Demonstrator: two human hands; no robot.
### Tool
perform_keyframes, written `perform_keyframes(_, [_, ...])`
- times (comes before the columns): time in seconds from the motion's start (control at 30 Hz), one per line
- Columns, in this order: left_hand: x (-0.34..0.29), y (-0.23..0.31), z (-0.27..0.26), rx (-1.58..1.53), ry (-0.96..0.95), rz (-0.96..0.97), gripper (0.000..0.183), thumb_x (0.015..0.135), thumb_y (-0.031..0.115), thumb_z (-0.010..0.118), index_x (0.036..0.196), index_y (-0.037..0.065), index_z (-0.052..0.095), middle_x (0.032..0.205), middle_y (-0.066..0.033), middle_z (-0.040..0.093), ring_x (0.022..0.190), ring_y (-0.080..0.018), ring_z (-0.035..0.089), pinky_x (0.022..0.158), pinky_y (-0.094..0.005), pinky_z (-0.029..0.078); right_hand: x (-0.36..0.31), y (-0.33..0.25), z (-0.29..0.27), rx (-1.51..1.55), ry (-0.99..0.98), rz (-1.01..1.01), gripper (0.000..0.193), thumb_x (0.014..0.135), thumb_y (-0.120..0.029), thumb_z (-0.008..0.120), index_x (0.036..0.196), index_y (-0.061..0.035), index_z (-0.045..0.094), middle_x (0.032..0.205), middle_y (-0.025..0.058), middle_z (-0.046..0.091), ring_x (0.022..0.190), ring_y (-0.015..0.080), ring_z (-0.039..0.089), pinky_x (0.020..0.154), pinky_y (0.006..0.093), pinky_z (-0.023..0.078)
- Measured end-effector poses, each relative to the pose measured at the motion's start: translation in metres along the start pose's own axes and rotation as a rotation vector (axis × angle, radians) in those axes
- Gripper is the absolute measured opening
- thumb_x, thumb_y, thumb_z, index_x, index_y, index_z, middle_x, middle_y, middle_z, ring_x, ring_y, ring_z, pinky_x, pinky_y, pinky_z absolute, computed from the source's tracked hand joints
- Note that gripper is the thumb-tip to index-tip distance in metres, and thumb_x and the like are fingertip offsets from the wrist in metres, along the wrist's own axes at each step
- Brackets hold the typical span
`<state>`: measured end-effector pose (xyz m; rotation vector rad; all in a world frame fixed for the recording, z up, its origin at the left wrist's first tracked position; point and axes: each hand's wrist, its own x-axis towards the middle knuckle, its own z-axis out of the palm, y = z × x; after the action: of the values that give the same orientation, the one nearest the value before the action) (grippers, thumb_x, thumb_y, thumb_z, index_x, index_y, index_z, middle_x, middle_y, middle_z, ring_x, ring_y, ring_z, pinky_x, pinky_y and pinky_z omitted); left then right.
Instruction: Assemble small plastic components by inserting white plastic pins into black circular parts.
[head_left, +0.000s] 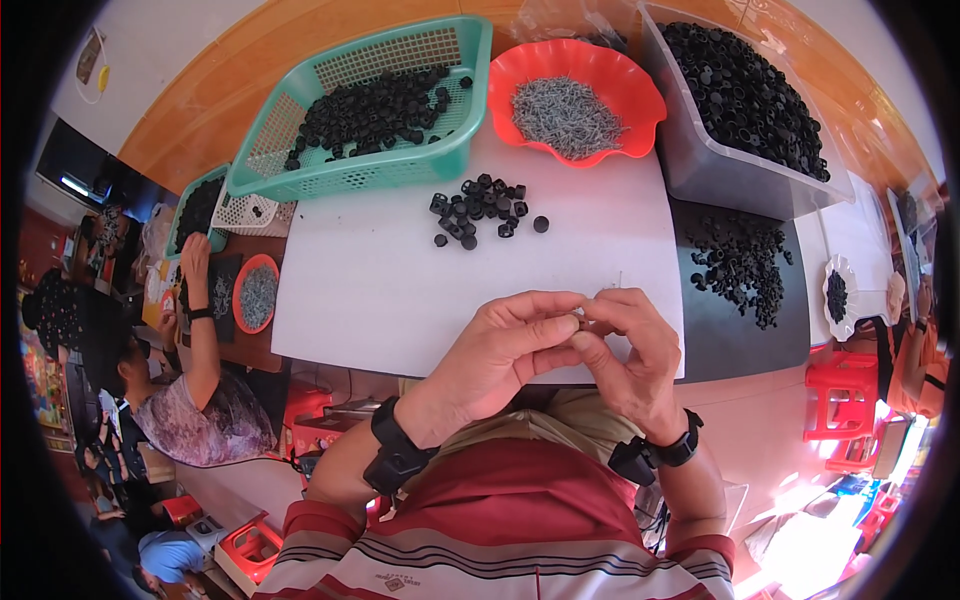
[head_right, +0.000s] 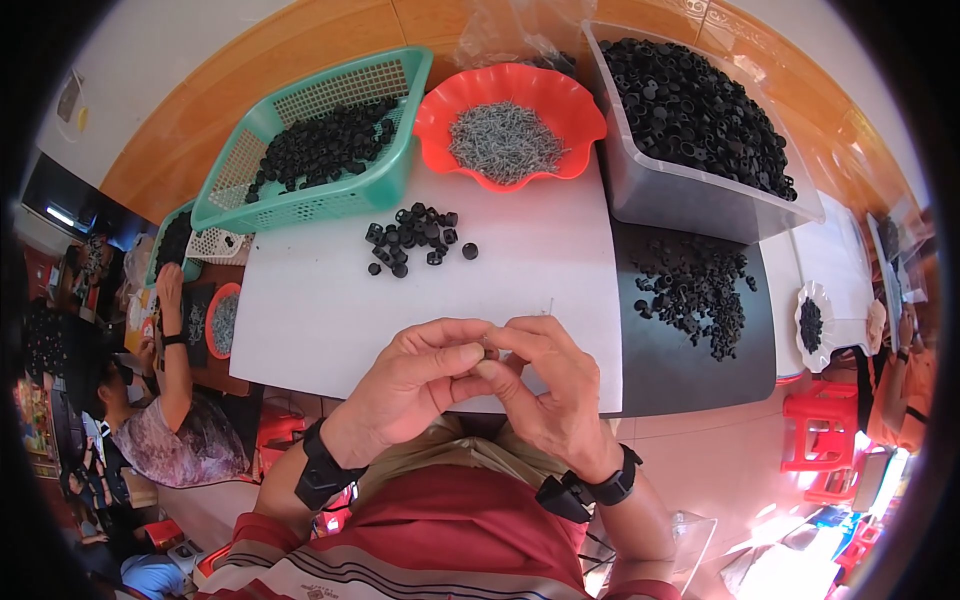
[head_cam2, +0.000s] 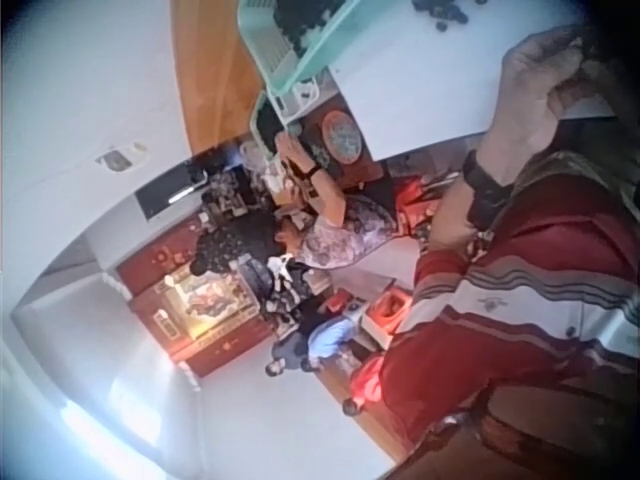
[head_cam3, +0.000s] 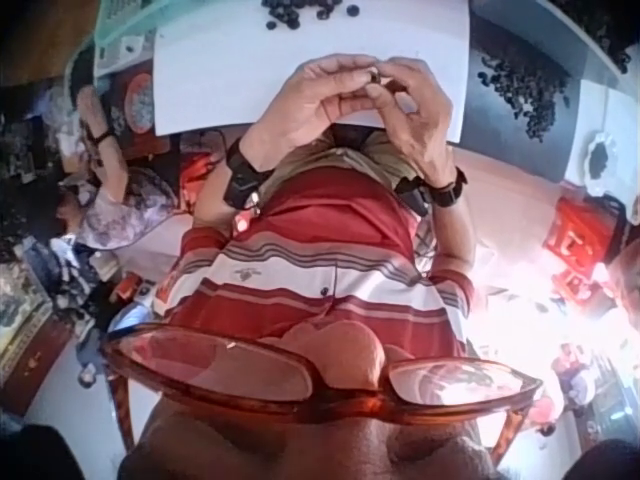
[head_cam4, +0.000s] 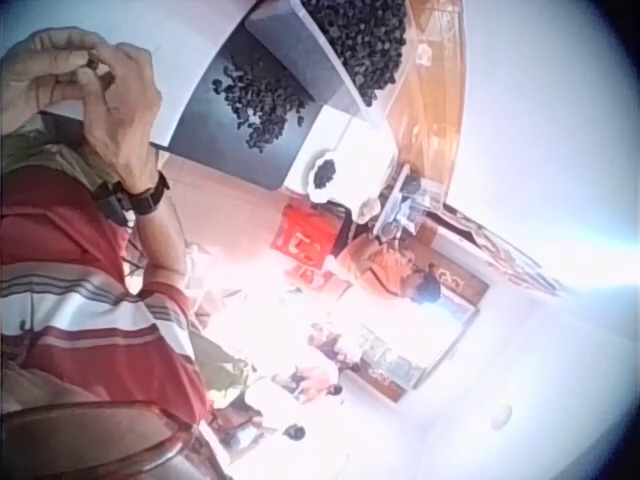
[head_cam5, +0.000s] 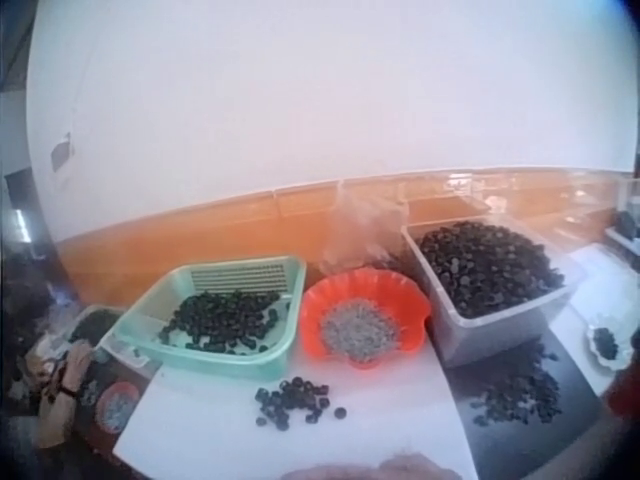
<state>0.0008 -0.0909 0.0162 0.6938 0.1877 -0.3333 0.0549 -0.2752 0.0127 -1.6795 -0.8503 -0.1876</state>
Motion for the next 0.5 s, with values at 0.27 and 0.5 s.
perform_keyframes(0.27, [0.002, -0.006, 0.003, -0.052, 0.015, 0.06, 0.023, 0.103, 0.008, 0.064, 0.125, 0.003, 0.068, 0.117, -0.0102, 0.071, 0.107, -0.02, 0.071, 0.1, -0.0379, 0.06, -0.002, 0.004, 0.003, -0.094, 0.088, -0.096, 0.03, 0.084, 0.004, 0.08, 0.112, 0.0001, 0.071, 0.1, 0.0141, 0.067, 0.073, 0.0189, 0.068, 0.062, 0.0289, 0.055])
perform_keyframes(0.5, [0.001, -0.011, 0.007, -0.059, 0.066, 0.113, 0.02, 0.101, 0.005, 0.066, 0.121, 0.004, 0.069, 0.115, -0.0097, 0.072, 0.105, -0.0193, 0.072, 0.097, -0.0367, 0.061, -0.003, 0.005, 0.005, -0.281, 0.135, -0.223, 0.031, 0.084, 0.0, 0.081, 0.114, -0.001, 0.07, 0.099, 0.0136, 0.064, 0.068, 0.0218, 0.067, 0.053, 0.0305, 0.053])
